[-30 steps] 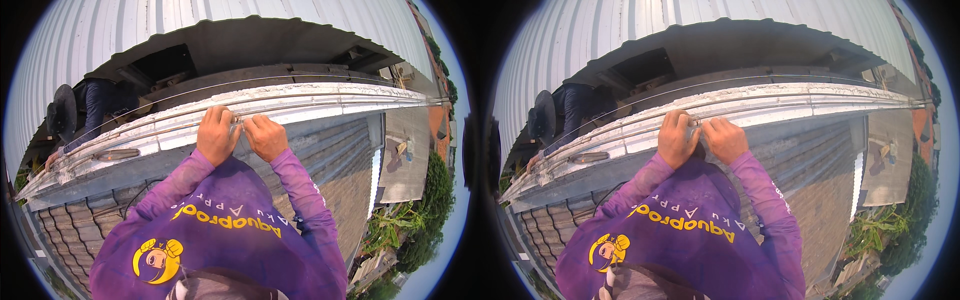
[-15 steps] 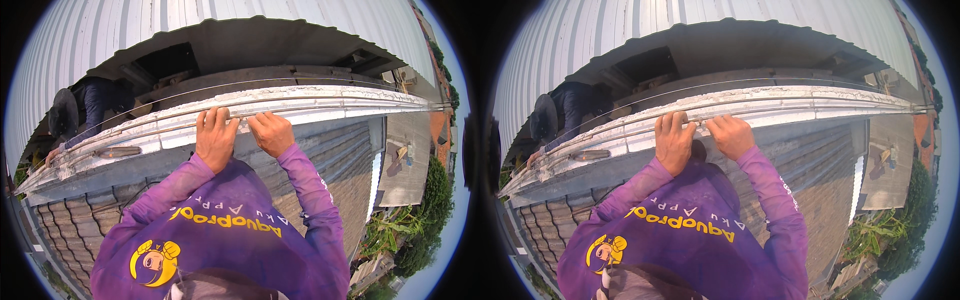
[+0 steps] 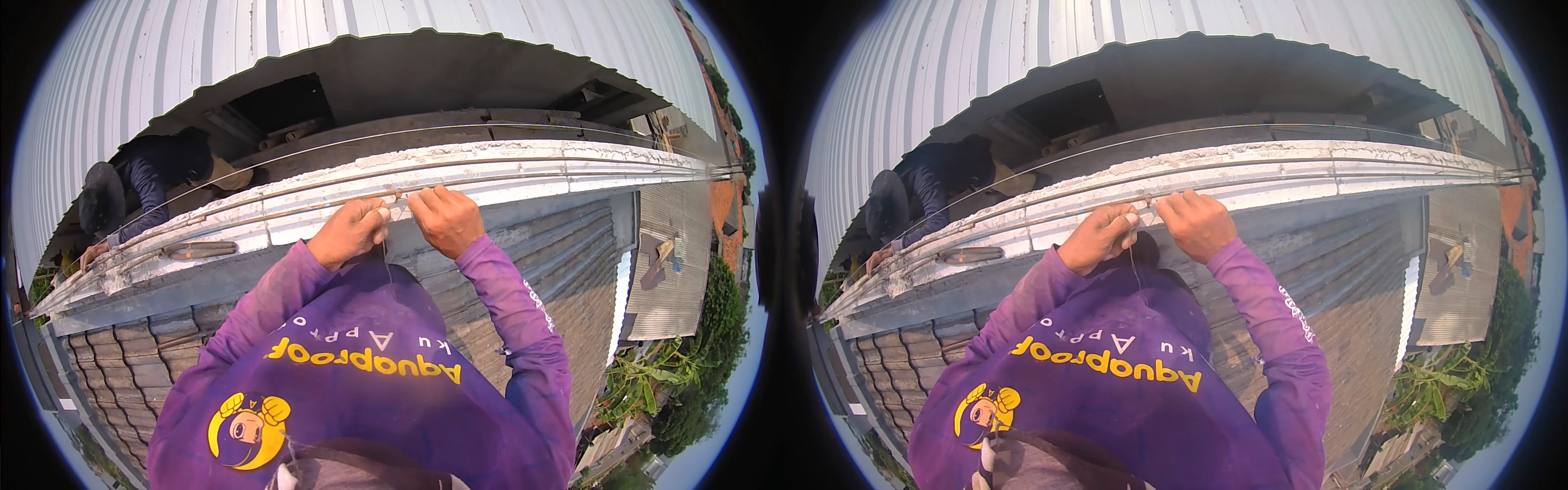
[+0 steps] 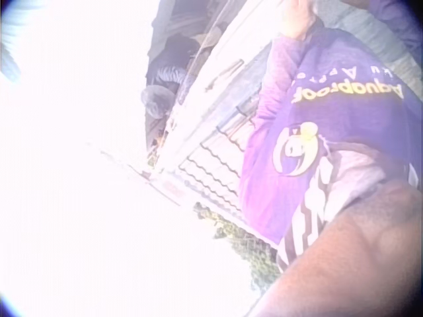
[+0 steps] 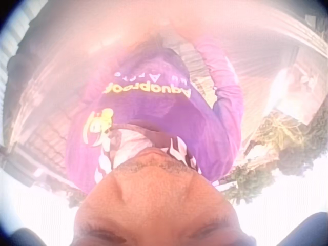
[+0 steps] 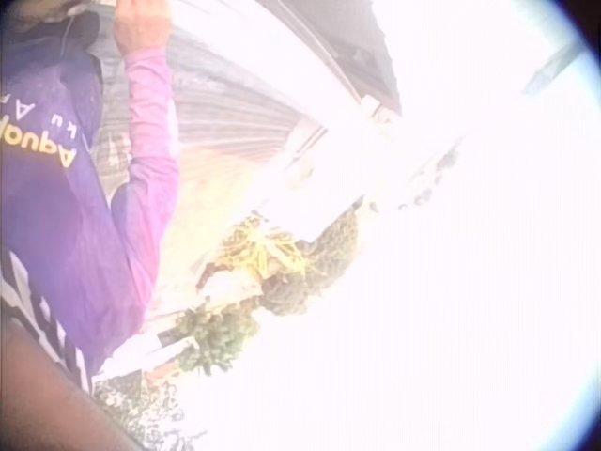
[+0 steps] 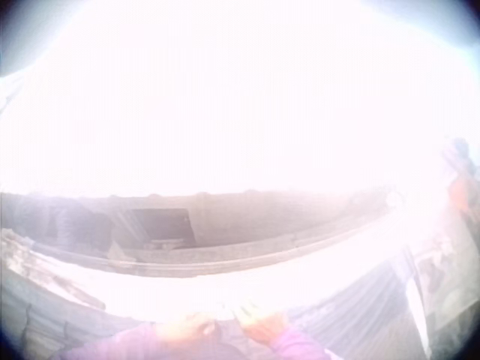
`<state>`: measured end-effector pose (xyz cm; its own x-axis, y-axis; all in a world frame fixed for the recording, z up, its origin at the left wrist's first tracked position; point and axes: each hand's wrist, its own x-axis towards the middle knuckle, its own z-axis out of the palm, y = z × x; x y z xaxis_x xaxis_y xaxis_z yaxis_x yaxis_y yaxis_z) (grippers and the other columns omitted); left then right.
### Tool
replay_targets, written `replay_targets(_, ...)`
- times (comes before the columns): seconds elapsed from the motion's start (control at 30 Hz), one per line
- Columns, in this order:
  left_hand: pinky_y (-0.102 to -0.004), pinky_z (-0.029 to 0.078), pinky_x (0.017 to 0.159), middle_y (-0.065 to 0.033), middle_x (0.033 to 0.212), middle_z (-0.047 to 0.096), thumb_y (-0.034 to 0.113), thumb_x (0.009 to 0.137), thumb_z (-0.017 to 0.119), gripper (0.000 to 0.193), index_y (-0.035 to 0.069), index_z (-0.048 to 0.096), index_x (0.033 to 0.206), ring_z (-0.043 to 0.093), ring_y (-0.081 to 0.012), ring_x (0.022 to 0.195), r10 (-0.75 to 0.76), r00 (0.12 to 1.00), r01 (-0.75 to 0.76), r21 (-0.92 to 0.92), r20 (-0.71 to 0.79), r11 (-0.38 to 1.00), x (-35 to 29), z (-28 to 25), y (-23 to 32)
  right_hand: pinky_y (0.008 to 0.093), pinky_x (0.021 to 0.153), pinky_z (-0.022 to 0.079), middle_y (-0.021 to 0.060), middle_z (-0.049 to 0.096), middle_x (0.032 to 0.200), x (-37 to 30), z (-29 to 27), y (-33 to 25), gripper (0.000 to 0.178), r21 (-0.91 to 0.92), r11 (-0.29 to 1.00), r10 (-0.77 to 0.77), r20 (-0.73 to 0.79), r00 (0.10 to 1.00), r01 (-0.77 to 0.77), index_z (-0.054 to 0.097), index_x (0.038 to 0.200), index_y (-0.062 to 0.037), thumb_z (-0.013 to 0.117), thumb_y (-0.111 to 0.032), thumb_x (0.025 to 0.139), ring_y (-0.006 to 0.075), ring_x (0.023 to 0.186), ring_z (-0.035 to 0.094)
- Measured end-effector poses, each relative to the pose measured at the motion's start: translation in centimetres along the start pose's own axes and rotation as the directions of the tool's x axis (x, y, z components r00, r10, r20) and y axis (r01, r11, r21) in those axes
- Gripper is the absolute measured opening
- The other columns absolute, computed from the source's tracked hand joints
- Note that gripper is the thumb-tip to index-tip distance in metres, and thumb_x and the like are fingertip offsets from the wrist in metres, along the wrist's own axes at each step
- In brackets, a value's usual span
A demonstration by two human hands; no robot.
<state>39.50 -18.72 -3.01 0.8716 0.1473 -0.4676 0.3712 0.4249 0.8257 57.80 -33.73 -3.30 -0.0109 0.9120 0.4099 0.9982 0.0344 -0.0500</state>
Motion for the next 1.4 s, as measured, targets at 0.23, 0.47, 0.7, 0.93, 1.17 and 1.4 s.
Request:
replay_targets(0.23, -0.0193, 0.029, 0.047, 0.0031, 0.075, 0.049, 0.028, 0.11, 0.053, 0.022, 0.011, 0.055, 0.096, 0.034, -0.0018, 0.055, -0.004, 1.0, 0.009, -0.275, 0.018, 0.961, -0.5, 0.4, 0.4, 0.0348, 0.064, 0.055, 0.0012, 0.058, 0.082, -0.3, 0.0, -0.8, 0.012, 0.012, 0.999, 0.049, 0.069, 0.996, -0.05, 0.062, 0.094, -0.0128, 0.066, -0.013, 0.083, 0.0191, 0.078, 0.065)
replay_targets(0.47, -0.0493, 0.052, 0.06, -0.0236, 0.074, 0.069, 0.022, 0.103, 0.054, 0.029, 0.0, 0.065, 0.087, 0.069, -0.0378, 0.065, 0.602, 0.792, -0.23, 0.862, -0.104, 0.451, 1.2, 4.2, 2.1, 0.0452, 0.063, 0.055, 0.0109, 0.071, 0.084, 0.3, -0.4, -6.2, 0.008, 0.359, 0.737, 0.523, 0.234, 0.819, -0.573, 0.064, 0.099, -0.003, 0.061, -0.008, 0.094, 0.0357, 0.082, 0.071)
replay_targets(0.7, -0.0524, 0.056, 0.073, -0.0257, 0.076, 0.07, 0.026, 0.104, 0.054, 0.036, -0.002, 0.068, 0.088, 0.069, -0.0474, 0.074, 0.369, 0.909, 0.012, 0.898, -0.192, 0.439, 1.5, 6.5, 4.6, 0.0352, 0.057, 0.051, 0.0116, 0.074, 0.086, -2.1, 3.6, -6.8, 0.024, 0.845, -0.064, 0.641, 0.443, 0.627, -0.531, 0.069, 0.099, 0.0052, 0.055, -0.013, 0.105, 0.0233, 0.063, 0.067)
replay_targets(0.93, -0.0334, 0.051, 0.057, -0.0099, 0.066, 0.062, 0.023, 0.109, 0.051, 0.031, -0.001, 0.068, 0.101, 0.06, -0.02, 0.054, 0.137, 0.945, 0.071, 0.596, -0.296, 0.8, -2.0, 3.3, 4.2, 0.024, 0.055, 0.053, 0.013, 0.073, 0.088, -1.2, -2.1, -3.9, 0.038, 0.654, -0.518, 0.483, 0.756, 0.443, -0.551, 0.068, 0.121, 0.004, 0.05, -0.029, 0.112, 0.0128, 0.064, 0.066)
replay_targets(1.17, -0.0272, 0.046, 0.051, -0.0024, 0.07, 0.064, 0.023, 0.107, 0.058, 0.025, 0.0, 0.069, 0.11, 0.06, -0.0088, 0.056, -0.049, 0.952, 0.107, 0.177, -0.302, 0.978, -0.8, 3.7, 2.1, 0.0325, 0.058, 0.054, 0.0146, 0.073, 0.091, 0.8, -5.2, -4.4, 0.021, 0.687, 0.162, 0.678, 0.444, 0.586, -0.708, 0.07, 0.122, -0.0034, 0.063, -0.011, 0.104, 0.0178, 0.073, 0.073)
replay_targets(1.4, -0.0397, 0.05, 0.06, -0.0123, 0.066, 0.067, 0.022, 0.103, 0.06, 0.026, 0.0, 0.068, 0.091, 0.066, -0.0279, 0.059, 0.227, 0.883, 0.064, 0.583, -0.411, 0.81, -0.4, 6.0, 3.4, 0.0395, 0.065, 0.057, 0.0161, 0.074, 0.095, -1.5, -1.6, -6.9, 0.025, 0.449, 0.612, 0.606, 0.263, 0.751, -0.651, 0.074, 0.119, -0.0078, 0.058, -0.004, 0.1, 0.0358, 0.078, 0.072)
